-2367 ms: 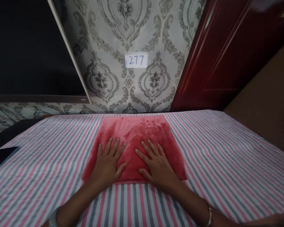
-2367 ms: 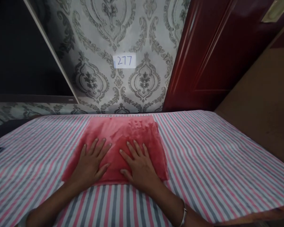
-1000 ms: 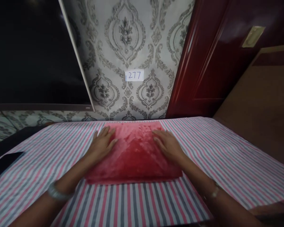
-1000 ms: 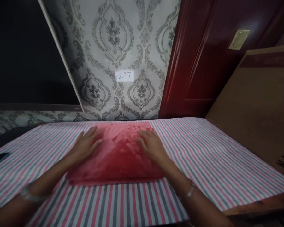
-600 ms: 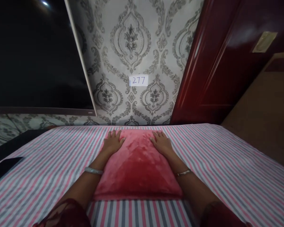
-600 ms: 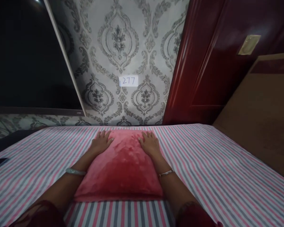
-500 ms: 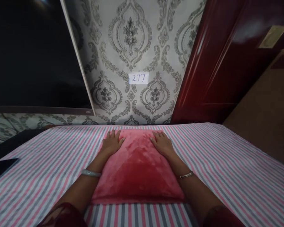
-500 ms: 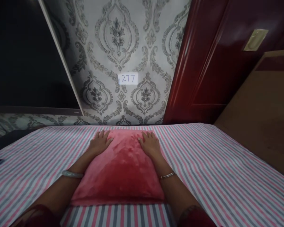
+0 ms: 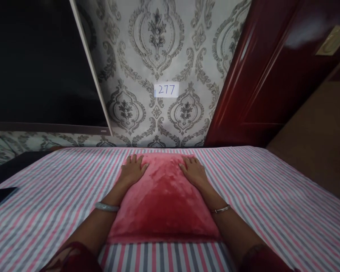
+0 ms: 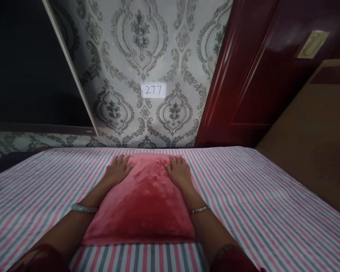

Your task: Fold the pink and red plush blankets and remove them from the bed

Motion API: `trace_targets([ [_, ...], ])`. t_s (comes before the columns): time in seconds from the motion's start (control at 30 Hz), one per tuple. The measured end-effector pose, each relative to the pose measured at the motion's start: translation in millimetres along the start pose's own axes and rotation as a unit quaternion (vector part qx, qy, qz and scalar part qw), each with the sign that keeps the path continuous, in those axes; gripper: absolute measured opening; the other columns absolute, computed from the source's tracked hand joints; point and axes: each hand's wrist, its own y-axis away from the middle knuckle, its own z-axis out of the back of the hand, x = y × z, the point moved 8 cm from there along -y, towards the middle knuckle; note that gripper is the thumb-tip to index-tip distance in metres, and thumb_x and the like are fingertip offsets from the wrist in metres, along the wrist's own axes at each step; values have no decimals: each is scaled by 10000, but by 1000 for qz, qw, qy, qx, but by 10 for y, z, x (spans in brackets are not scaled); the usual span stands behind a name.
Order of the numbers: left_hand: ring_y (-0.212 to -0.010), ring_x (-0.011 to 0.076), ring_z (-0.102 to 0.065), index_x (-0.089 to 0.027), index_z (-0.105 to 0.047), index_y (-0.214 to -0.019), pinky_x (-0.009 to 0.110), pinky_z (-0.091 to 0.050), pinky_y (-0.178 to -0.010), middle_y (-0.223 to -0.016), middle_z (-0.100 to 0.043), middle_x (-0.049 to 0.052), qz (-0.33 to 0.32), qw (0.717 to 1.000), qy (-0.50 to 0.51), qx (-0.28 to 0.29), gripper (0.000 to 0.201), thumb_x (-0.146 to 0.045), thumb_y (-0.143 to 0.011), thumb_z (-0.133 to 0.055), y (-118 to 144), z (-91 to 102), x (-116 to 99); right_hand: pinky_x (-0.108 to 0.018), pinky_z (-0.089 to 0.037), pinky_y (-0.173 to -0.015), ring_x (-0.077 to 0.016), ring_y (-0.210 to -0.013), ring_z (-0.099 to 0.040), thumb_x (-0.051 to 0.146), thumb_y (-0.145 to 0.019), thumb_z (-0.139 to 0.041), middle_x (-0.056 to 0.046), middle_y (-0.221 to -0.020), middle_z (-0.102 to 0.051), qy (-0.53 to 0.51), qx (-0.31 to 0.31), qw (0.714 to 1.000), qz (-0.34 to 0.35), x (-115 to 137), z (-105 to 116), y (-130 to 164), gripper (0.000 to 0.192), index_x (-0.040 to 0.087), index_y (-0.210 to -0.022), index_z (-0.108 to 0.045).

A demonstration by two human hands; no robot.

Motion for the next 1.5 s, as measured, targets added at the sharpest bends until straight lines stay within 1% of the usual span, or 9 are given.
trace_targets([
  [0.17, -1505, 403, -262, -186, -371, -1559, 624, -404, -1070, -1642, -311, 187, 1, 1000, -9, -20, 658, -530, -1007, -271, 46, 58, -33, -520, -362, -1103, -308, -1447, -323, 462, -1032, -332, -119, -1532, -480, -5, -13, 1000, 0, 40, 37, 50, 544, 207, -1494, -464],
  [0.4, -1505, 448, -241, -141, -360, -1564, 683, -190, -1163, -1629, -300, 246, -14, 998, -28, -48, 668, -502, -1002, -350, 104, 292, -127, -578, -254, -1153, -337, -1495, -266, 458, -1035, -337, -139, -1598, -398, 25, 8, 1000, -9, 153, 174, 31, 567, 211, -1541, -407],
  [0.57, -1528, 388, -221, -237, -373, -1565, 657, -158, -1196, -1652, -307, 147, -100, 994, -27, -25, 657, -539, -983, -410, 58, 366, -576, -618, -189, -1171, -343, -1516, -231, 386, -1036, -324, -111, -1636, -345, 17, -1, 999, 48, 536, 299, -50, 544, 267, -1564, -374],
  [0.73, -1511, 370, -279, -253, -400, -1550, 692, -183, -1180, -1631, -359, 113, -143, 989, -29, -16, 595, -499, -1008, -373, 117, 99, -885, -594, -171, -1187, -315, -1492, -297, 337, -1031, -330, -101, -1605, -408, 14, 9, 997, 70, 674, 37, 24, 521, 247, -1534, -431],
  [0.87, -1505, 381, -286, -237, -419, -1540, 730, -155, -1167, -1617, -382, 126, -146, 988, -33, -23, 578, -477, -1018, -352, 123, -85, -875, -598, -160, -1185, -318, -1463, -342, 350, -1028, -349, -110, -1562, -469, 22, -11, 997, 79, 629, -91, 47, 502, 236, -1497, -484],
  [1.0, -1507, 384, -280, -237, -434, -1533, 729, -151, -1168, -1619, -379, 128, -147, 988, -36, -23, 571, -473, -1019, -350, 89, -133, -870, -596, -168, -1181, -317, -1442, -365, 339, -1022, -360, -105, -1537, -502, 25, -22, 996, 85, 616, -94, 22, 482, 241, -1465, -524],
  [1.27, -1510, 393, -266, -209, -411, -1546, 734, -119, -1169, -1626, -358, 148, -143, 989, -33, -28, 584, -456, -1022, -338, 135, -115, -898, -600, -157, -1191, -321, -1453, -351, 316, -1021, -349, -105, -1555, -477, 21, -22, 997, 77, 629, -90, 64, 494, 241, -1486, -498],
  [1.4, -1520, 386, -246, -221, -372, -1565, 719, -112, -1175, -1641, -325, 148, -145, 989, -23, -20, 595, -462, -1022, -338, 120, -45, -899, -589, -148, -1201, -312, -1487, -308, 320, -1035, -338, -105, -1609, -399, 18, 12, 998, 65, 643, -29, 56, 513, 230, -1531, -434],
  [1.5, -1521, 375, -251, -227, -343, -1574, 689, -177, -1175, -1649, -304, 146, -153, 988, -12, 4, 612, -478, -1016, -356, 156, 57, -879, -555, -215, -1192, -318, -1497, -304, 357, -1035, -380, -113, -1630, -357, 14, 37, 997, 66, 627, 80, 133, 537, 224, -1555, -395],
])
